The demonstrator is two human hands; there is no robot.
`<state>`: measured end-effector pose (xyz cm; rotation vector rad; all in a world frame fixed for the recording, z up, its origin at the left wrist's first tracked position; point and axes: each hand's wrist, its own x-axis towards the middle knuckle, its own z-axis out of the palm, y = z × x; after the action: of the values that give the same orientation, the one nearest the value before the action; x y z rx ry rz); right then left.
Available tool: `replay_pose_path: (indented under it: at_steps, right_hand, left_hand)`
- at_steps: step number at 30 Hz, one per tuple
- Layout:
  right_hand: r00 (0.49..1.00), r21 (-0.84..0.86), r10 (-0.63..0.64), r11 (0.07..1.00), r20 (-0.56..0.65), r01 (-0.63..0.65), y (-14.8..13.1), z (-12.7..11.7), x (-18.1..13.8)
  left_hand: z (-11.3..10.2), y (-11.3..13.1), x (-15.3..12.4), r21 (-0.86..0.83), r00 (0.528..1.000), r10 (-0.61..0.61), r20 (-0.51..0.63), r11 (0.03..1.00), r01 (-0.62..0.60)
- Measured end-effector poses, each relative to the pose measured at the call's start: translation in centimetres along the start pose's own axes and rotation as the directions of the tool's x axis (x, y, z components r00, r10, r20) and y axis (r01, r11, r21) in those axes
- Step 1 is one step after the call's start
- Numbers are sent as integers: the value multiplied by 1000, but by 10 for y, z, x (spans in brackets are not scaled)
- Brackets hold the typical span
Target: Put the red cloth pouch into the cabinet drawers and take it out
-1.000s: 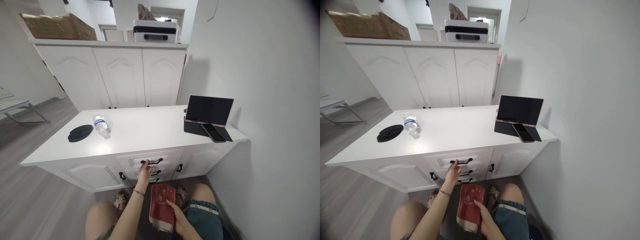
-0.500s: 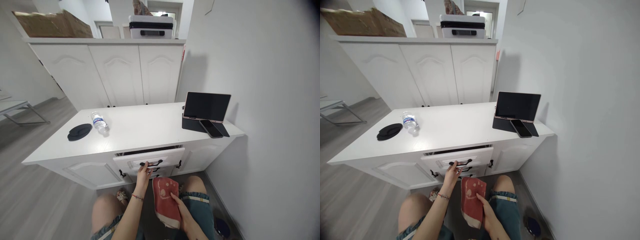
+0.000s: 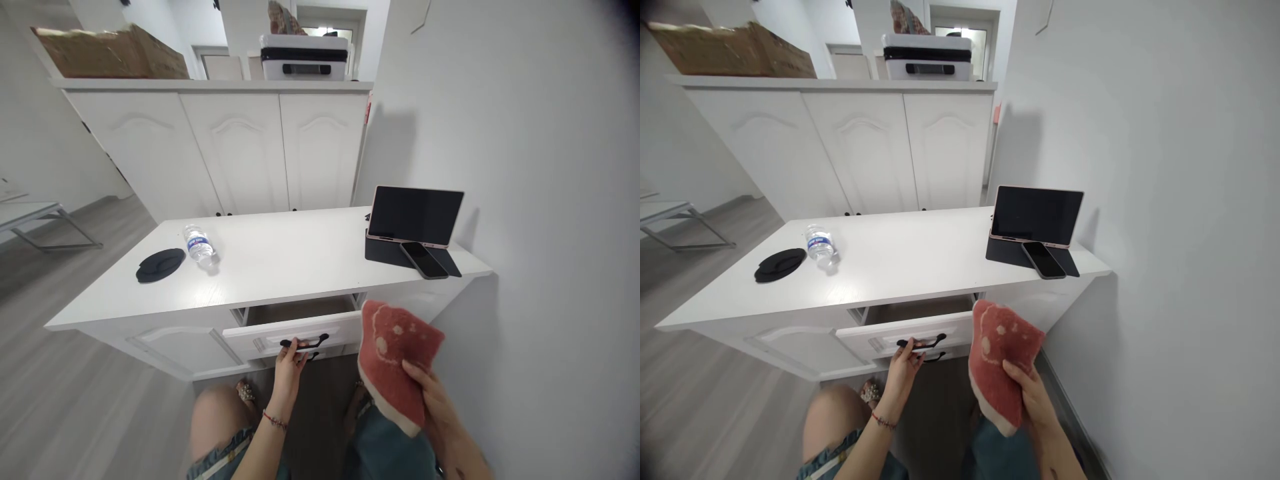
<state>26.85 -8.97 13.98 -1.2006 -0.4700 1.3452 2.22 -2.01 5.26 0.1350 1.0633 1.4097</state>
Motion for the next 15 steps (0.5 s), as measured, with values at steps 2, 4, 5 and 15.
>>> replay_pose_path:
  at_steps: [2, 4, 5, 15]
  right_hand:
    - [991, 1, -103, 995, -89, 104, -18, 11, -1]
    - [964, -39, -209, 978, -162, 205, -33, 22, 3]
    - [950, -81, -253, 967, -184, 242, -40, 28, 7]
    - [822, -740, -262, 359, 505, 569, -114, 77, 70]
  left_hand:
    - [-3, -2, -6, 1, 1000, -7, -3, 1000, 7]
    - [-6, -3, -12, -6, 1000, -12, -2, 1000, 12]
    - [-7, -4, -14, -11, 1000, -17, -4, 1000, 17]
    - [-27, -16, -43, -23, 998, -53, -33, 998, 52]
